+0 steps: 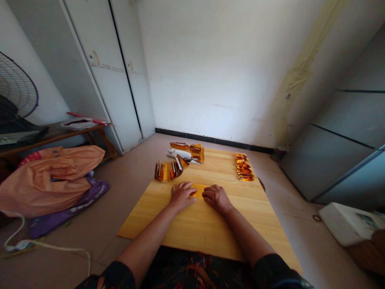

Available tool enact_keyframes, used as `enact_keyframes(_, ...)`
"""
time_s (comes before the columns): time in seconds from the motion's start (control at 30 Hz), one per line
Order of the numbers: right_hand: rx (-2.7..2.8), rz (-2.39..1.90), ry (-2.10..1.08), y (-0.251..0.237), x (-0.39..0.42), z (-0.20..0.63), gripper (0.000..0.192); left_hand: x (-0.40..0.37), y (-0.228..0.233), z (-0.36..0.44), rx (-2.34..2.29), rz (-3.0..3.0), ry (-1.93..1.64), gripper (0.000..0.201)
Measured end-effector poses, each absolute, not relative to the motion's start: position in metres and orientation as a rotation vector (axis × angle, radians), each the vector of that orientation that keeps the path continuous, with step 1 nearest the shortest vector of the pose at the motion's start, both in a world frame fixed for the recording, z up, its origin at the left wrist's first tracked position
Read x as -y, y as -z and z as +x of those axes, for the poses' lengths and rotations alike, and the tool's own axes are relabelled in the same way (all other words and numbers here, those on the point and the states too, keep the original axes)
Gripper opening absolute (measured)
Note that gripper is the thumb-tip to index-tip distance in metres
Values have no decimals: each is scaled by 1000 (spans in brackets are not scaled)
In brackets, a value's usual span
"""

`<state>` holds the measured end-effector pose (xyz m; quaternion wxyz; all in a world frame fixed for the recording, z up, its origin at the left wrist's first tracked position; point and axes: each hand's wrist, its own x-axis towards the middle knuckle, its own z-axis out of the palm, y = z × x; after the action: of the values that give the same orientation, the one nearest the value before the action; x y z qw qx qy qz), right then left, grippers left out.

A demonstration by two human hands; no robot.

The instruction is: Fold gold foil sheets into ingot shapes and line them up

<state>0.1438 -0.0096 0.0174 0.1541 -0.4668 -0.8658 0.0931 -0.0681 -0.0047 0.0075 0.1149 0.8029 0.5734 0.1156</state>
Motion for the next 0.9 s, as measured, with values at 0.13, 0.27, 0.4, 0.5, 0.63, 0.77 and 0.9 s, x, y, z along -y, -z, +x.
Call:
enact_keyframes(0.13, 2468, -1298, -298, -12, 5, 147, 18, 4, -6, -68, -1672, 2387, -393, 32)
enact_keyframes(0.27, 2415, -1329, -320, -7, 1, 148, 16, 3, -5, -68, -1657, 2403, -421, 32)
enact_keyframes(0.4, 2365, -1352, -335, -2, -4, 146, 15, 4, -6, -67, -1626, 2408, -450, 39)
enact_keyframes(0.5, 2327, -1380, -400, 0, -10, 145, 15, 6, -8, -64, -1589, 2440, -497, 32)
enact_keyframes(0.63, 2315, -1364, -531, -1, -15, 148, 15, 7, -8, -60, -1534, 2458, -597, 19)
enact_keyframes(0.77, 2313, -1281, -614, -7, -9, 153, 19, 4, -4, -60, -1516, 2379, -666, 20)
enact_keyframes(0.9, 2219, -1364, -641, -10, -3, 155, 23, -7, -2, -58, -1544, 2234, -701, 21)
